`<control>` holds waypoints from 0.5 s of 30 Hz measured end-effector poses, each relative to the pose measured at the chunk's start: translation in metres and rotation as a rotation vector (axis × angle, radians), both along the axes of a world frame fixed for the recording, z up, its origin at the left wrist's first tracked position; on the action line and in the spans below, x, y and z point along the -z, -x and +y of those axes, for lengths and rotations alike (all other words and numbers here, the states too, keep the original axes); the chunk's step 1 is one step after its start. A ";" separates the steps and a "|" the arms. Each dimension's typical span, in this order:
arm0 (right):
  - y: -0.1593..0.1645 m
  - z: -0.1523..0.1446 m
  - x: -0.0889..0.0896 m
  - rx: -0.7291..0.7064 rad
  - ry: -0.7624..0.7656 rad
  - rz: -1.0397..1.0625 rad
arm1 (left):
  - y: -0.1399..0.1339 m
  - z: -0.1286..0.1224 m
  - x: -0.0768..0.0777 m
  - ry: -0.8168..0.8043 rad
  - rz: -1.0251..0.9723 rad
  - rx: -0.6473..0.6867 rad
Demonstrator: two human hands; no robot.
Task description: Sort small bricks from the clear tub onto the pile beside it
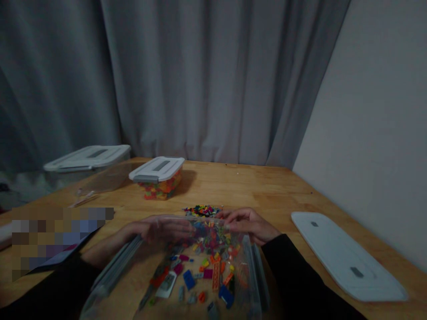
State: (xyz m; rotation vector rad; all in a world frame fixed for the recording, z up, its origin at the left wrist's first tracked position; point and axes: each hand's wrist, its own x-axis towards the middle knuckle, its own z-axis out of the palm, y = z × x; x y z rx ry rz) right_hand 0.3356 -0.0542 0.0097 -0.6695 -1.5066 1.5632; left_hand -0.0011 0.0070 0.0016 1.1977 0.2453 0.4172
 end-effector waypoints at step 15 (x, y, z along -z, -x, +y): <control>-0.005 0.030 0.028 0.587 -0.168 -0.494 | -0.001 -0.007 -0.007 0.029 0.075 -0.084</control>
